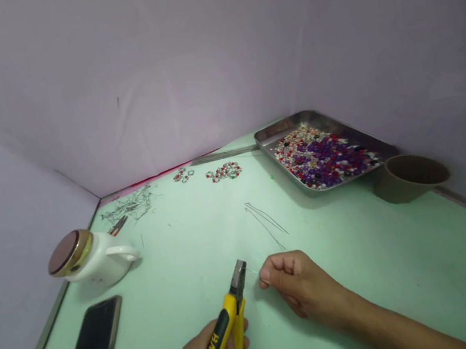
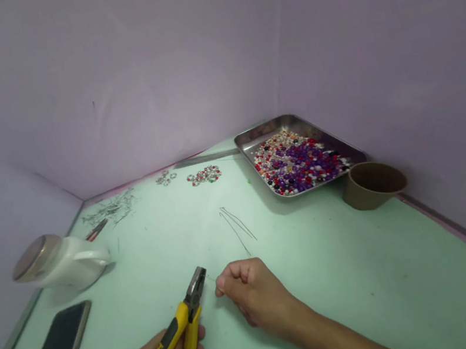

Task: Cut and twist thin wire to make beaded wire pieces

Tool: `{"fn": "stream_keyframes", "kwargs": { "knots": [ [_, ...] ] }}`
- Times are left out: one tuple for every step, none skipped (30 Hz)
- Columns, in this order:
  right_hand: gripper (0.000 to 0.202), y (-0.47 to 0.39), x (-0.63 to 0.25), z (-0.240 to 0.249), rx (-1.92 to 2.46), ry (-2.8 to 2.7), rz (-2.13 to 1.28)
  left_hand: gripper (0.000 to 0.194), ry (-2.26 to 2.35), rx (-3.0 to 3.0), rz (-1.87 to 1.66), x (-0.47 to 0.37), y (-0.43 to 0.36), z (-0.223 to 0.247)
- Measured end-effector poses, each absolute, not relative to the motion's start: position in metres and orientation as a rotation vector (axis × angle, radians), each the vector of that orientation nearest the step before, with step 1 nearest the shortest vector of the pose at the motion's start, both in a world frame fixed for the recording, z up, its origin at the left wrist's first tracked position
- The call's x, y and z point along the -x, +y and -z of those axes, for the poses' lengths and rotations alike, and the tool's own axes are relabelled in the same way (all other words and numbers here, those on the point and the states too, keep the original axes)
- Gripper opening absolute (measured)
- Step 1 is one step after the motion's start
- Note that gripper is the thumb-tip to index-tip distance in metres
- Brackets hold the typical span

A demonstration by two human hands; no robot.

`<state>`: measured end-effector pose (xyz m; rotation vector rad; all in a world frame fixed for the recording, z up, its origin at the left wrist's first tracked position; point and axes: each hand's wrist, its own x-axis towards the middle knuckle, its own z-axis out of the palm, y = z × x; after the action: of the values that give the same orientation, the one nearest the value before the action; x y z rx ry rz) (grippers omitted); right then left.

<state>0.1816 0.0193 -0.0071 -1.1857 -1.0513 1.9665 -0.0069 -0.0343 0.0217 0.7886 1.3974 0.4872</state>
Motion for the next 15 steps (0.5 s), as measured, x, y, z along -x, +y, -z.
{"fn": "stream_keyframes", "kwargs": {
  "knots": [
    [0.027, 0.019, -0.182, 0.007, 1.181, -1.055, -1.968, 0.015, 1.392, -0.765, -0.504, 0.005, -0.034, -0.022],
    [0.027, 0.019, -0.182, 0.007, 1.177, -1.059, -1.969, 0.015, 1.389, -0.730, -0.524, 0.003, -0.034, -0.023],
    [0.026, 0.019, -0.182, 0.007, 1.174, -1.060, -1.967, 0.015, 1.392, -0.690, -0.541, 0.001, -0.033, -0.023],
    [0.026, 0.019, -0.183, 0.007, 1.171, -1.061, -1.965, 0.015, 1.402, -0.649, -0.554, 0.000, -0.034, -0.024],
    [0.026, 0.019, -0.183, 0.007, 1.169, -1.061, -1.960, 0.016, 1.410, -0.625, -0.567, -0.001, -0.034, -0.025],
    [0.025, 0.019, -0.183, 0.007, 1.166, -1.063, -1.952, 0.017, 1.412, -0.613, -0.570, -0.002, -0.034, -0.027],
    [0.024, 0.019, -0.183, 0.007, 1.166, -1.069, -1.944, 0.017, 1.409, -0.613, -0.566, -0.003, -0.034, -0.028],
    [0.024, 0.019, -0.183, 0.007, 1.169, -1.074, -1.936, 0.017, 1.403, -0.626, -0.558, -0.003, -0.034, -0.030],
    [0.024, 0.019, -0.183, 0.007, 1.174, -1.083, -1.928, 0.017, 1.394, -0.648, -0.545, -0.002, -0.034, -0.032],
    [0.023, 0.019, -0.182, 0.007, 1.181, -1.096, -1.917, 0.016, 1.388, -0.673, -0.536, -0.002, -0.034, -0.032],
    [0.023, 0.018, -0.182, 0.007, 1.189, -1.110, -1.906, 0.016, 1.386, -0.702, -0.533, -0.001, -0.033, -0.032],
    [0.023, 0.018, -0.183, 0.006, 1.199, -1.126, -1.896, 0.017, 1.387, -0.730, -0.537, 0.000, -0.033, -0.031],
    [0.022, 0.018, -0.183, 0.005, 1.210, -1.140, -1.886, 0.019, 1.383, -0.758, -0.538, 0.002, -0.033, -0.029],
    [0.022, 0.018, -0.184, 0.005, 1.226, -1.151, -1.869, 0.021, 1.382, -0.766, -0.541, 0.004, -0.033, -0.026],
    [0.022, 0.019, -0.185, 0.004, 1.248, -1.164, -1.835, 0.023, 1.383, -0.745, -0.548, 0.006, -0.033, -0.022]
  ]
}}
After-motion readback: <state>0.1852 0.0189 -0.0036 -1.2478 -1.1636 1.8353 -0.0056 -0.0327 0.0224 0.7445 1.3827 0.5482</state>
